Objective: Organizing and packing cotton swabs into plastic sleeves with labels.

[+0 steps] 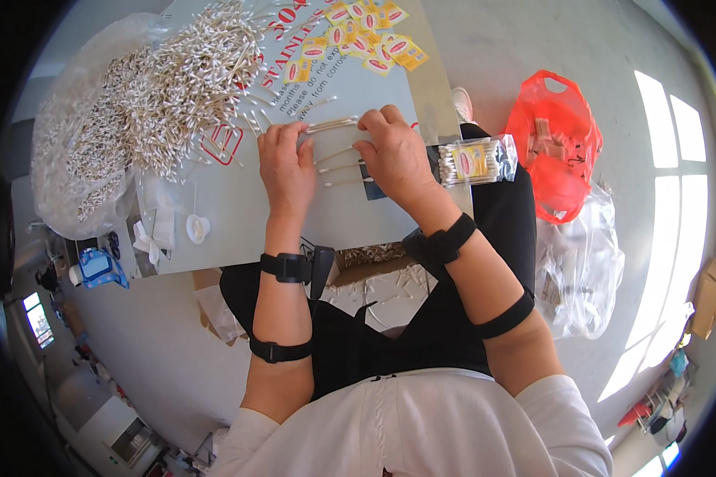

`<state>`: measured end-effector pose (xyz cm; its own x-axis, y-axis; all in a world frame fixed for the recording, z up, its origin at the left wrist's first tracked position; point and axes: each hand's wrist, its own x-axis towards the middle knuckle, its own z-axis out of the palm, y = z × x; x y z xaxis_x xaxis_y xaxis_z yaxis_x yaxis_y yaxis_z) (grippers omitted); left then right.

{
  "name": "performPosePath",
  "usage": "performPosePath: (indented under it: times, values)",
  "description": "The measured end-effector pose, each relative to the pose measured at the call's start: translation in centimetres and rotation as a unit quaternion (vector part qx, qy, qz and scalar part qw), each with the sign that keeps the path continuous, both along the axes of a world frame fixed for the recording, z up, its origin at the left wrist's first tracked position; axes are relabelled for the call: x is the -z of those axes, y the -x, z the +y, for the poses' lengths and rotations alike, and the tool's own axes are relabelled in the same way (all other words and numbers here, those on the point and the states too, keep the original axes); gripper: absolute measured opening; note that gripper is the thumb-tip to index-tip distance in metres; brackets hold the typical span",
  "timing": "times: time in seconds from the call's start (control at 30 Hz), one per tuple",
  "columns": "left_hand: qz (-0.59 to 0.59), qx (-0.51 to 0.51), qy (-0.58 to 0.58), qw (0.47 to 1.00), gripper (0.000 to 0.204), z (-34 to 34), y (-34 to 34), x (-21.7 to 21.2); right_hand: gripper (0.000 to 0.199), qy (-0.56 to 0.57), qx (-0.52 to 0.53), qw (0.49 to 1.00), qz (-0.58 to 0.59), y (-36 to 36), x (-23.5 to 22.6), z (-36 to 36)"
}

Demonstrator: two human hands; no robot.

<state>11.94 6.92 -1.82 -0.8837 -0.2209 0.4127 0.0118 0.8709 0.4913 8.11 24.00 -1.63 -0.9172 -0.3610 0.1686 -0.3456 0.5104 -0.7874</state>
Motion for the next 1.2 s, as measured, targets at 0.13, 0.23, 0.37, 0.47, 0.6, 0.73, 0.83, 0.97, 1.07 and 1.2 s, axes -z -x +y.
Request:
performPosePath:
  times: [0.13,0.23,0.37,0.47,0.6,0.73,0.83,0.97,1.07,1.2]
  values:
    - [-0.011,0.041,0.016,0.999,0.019,-0.4,2.3,-0.2,0.019,-0.005,0.012,0.999,0.039,2.3,0.6,-1.3]
    - [-0.047,0.051,0.03,0.997,0.017,-0.4,1.8,-0.1,0.016,-0.045,-0.021,0.998,0.043,2.5,0.9,-1.4]
    - [-0.083,0.074,0.013,0.994,0.018,-0.3,-0.7,-0.4,0.012,-0.077,-0.07,0.995,0.001,2.0,0.5,-0.8]
    - [-0.029,-0.025,-0.072,0.997,0.017,-1.5,-1.0,0.1,0.013,-0.045,-0.054,0.997,-0.02,2.9,-0.2,-1.3]
    - [-0.071,-0.215,0.015,0.974,0.028,-4.1,0.1,0.3,0.014,-0.002,-0.012,0.999,0.041,5.1,0.3,-3.5]
    - [-0.151,-0.225,0.041,0.962,0.029,-3.9,1.0,-0.1,0.009,-0.041,-0.038,0.996,0.066,5.4,1.0,-4.3]
    - [-0.201,-0.242,-0.006,0.949,0.03,-3.8,0.5,-0.2,0.007,-0.035,-0.062,0.995,0.066,4.7,1.3,-3.7]
    - [-0.158,-0.286,-0.038,0.944,0.028,-3.7,0.0,-0.3,0.007,-0.008,-0.079,0.996,0.05,3.4,1.1,-2.4]
    - [-0.175,-0.31,-0.023,0.934,0.026,-4.1,0.1,-0.5,0.007,0.001,-0.075,0.996,0.048,2.7,1.0,-2.0]
    - [-0.256,-0.312,-0.021,0.915,0.024,-5.1,0.8,-0.9,0.007,0.0,-0.077,0.996,0.037,2.3,0.8,-1.9]
